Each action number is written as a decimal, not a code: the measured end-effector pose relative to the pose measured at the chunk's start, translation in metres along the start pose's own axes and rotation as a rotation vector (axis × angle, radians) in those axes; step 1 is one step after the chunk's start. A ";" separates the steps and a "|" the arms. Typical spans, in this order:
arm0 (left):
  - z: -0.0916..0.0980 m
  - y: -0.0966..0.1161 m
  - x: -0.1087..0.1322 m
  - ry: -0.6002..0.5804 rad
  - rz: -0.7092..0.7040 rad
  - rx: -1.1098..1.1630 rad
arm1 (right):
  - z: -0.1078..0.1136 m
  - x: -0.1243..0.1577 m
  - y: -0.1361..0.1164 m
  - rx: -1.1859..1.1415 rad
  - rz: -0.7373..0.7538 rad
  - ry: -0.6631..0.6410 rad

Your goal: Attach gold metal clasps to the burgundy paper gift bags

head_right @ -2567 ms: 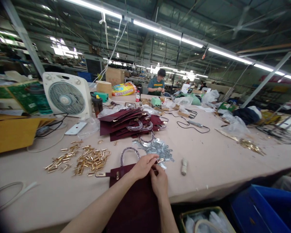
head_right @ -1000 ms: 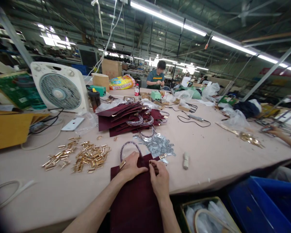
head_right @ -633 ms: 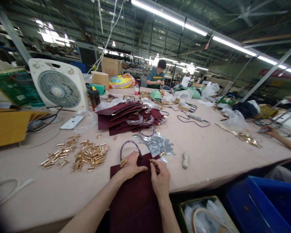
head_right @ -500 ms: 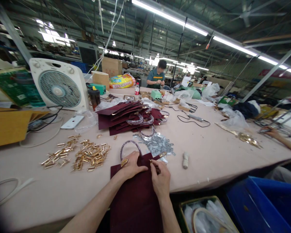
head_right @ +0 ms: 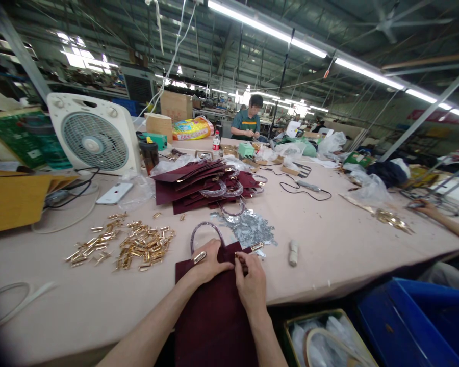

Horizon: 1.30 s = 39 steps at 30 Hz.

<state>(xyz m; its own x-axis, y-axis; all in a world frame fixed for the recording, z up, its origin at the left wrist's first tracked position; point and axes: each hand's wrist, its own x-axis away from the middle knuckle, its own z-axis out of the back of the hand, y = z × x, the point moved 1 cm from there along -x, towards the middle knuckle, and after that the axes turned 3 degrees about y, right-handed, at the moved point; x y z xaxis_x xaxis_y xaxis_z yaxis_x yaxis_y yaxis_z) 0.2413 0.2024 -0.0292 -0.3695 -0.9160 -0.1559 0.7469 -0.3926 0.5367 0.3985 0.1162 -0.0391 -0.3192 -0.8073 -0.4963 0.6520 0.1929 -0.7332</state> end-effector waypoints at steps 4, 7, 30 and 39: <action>0.003 0.002 0.001 0.001 -0.021 -0.003 | 0.000 0.000 -0.001 -0.003 0.003 0.007; 0.005 0.003 0.003 -0.007 -0.024 0.004 | -0.002 0.001 0.000 0.006 -0.001 0.007; 0.014 0.006 0.011 0.005 -0.067 0.006 | -0.009 -0.002 -0.002 0.013 -0.047 -0.005; 0.023 0.012 0.015 -0.007 -0.047 0.162 | 0.003 0.003 -0.004 -0.048 -0.123 0.151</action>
<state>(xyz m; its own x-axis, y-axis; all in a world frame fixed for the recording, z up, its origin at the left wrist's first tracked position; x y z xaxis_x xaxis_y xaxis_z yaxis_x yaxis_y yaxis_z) 0.2318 0.1855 -0.0058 -0.4059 -0.8963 -0.1788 0.6302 -0.4162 0.6555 0.3972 0.1109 -0.0363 -0.4965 -0.7344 -0.4627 0.5690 0.1272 -0.8124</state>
